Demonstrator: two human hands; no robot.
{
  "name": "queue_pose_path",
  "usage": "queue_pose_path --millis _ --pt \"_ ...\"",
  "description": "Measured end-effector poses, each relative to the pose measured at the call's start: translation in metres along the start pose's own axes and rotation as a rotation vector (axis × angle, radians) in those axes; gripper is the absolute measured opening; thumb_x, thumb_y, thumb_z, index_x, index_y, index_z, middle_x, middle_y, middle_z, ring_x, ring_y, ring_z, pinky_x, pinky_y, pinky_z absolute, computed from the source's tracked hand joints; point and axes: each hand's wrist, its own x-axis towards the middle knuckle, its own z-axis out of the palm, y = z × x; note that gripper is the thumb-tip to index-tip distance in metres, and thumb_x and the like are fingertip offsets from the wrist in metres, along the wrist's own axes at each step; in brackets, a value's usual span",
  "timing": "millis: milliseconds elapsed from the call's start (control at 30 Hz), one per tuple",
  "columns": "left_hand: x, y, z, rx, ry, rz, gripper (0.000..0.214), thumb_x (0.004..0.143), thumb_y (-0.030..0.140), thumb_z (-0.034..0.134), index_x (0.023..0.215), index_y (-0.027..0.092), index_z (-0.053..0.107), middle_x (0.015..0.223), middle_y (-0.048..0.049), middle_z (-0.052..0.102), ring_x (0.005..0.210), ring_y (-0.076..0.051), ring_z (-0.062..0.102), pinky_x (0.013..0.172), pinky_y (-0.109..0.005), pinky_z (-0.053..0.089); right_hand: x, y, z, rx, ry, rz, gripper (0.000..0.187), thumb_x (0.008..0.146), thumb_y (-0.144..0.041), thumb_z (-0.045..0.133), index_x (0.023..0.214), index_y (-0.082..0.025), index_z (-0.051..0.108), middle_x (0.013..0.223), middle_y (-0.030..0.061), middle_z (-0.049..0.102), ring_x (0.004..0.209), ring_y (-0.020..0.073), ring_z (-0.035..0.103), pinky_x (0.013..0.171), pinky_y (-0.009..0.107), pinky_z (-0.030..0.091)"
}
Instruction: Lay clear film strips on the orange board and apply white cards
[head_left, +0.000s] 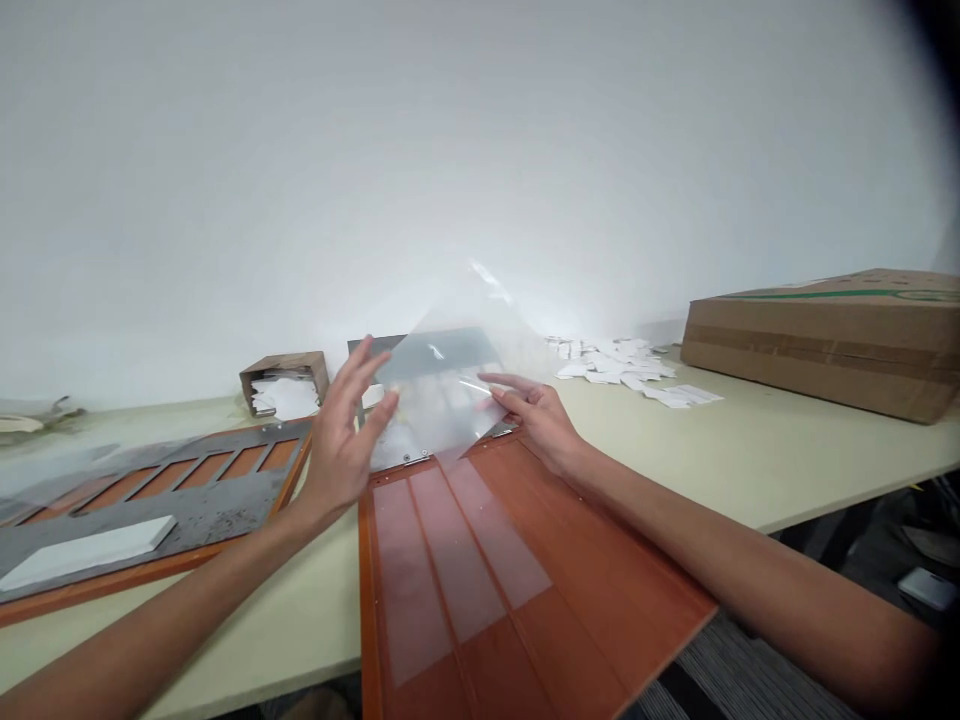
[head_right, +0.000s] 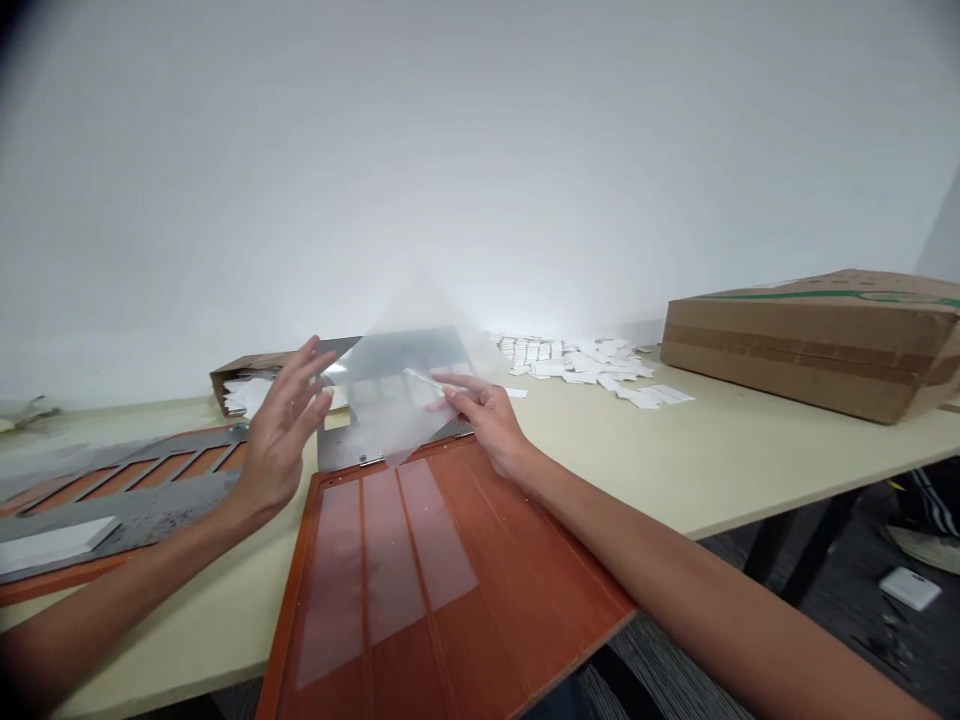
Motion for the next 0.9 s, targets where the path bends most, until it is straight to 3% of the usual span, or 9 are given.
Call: queue_pose_path --millis 67,167,267,367,500,667,900 --pt "0.008 -0.015 0.0 -0.2 0.051 -0.145 0.051 0.095 0.047 0.062 0.144 0.039 0.051 0.163 0.0032 0.035 0.151 -0.027 0.031 0.119 -0.046 0.039 0.001 0.0 -0.001 0.011 0.0 -0.019 0.036 0.088 -0.045 0.068 0.116 -0.025 0.075 0.085 0.002 0.076 0.075 0.0159 0.059 0.071 0.03 0.044" --pt "0.015 -0.038 0.0 -0.455 0.061 -0.349 0.065 0.081 0.043 0.08 0.14 0.033 0.054 0.153 -0.0037 0.049 0.138 -0.025 0.052 0.11 -0.037 0.049 0.001 0.001 -0.001 0.031 0.008 -0.028 0.037 0.087 -0.046 0.069 0.116 -0.023 0.075 0.09 0.0035 0.077 0.076 0.0162 0.058 0.071 0.03 0.043" --pt "0.017 -0.048 0.0 -0.533 0.025 -0.482 0.052 0.069 0.038 0.09 0.113 0.018 0.069 0.111 -0.0094 0.072 0.091 -0.02 0.071 0.086 -0.032 0.057 0.001 -0.001 -0.001 0.071 0.038 -0.02 0.038 0.086 -0.047 0.071 0.115 -0.022 0.075 0.091 0.0041 0.076 0.076 0.0165 0.057 0.072 0.031 0.043" --pt "0.015 -0.046 -0.001 -0.543 -0.037 -0.509 0.038 0.069 0.038 0.09 0.092 0.013 0.073 0.08 -0.0059 0.071 0.059 -0.012 0.06 0.062 -0.028 0.052 0.001 -0.003 -0.001 0.082 0.1 -0.005 0.038 0.082 -0.047 0.074 0.109 -0.021 0.077 0.089 0.004 0.075 0.076 0.0161 0.055 0.072 0.031 0.044" --pt "0.013 -0.041 -0.001 -0.596 -0.127 -0.53 0.032 0.074 0.039 0.087 0.089 0.015 0.073 0.083 -0.005 0.071 0.057 -0.009 0.056 0.057 -0.025 0.047 0.002 -0.005 -0.003 0.07 0.165 0.014 0.038 0.08 -0.05 0.076 0.106 -0.021 0.078 0.091 0.0043 0.075 0.076 0.0157 0.055 0.072 0.03 0.045" --pt "0.013 -0.04 0.0 -0.656 -0.229 -0.576 0.035 0.08 0.042 0.082 0.1 0.016 0.069 0.089 -0.007 0.074 0.074 -0.015 0.066 0.073 -0.028 0.054 0.004 -0.005 -0.009 0.077 0.191 0.03 0.038 0.08 -0.053 0.075 0.105 -0.024 0.078 0.096 0.0054 0.075 0.086 0.0185 0.059 0.07 0.029 0.046" --pt "0.012 -0.044 -0.001 -0.664 -0.239 -0.557 0.032 0.081 0.039 0.082 0.098 0.015 0.07 0.093 -0.0066 0.072 0.07 -0.012 0.062 0.064 -0.024 0.047 0.005 -0.014 -0.016 0.128 0.127 0.013 0.042 0.077 -0.052 0.078 0.106 -0.022 0.077 0.088 0.0028 0.072 0.068 0.0123 0.053 0.063 0.027 0.043"
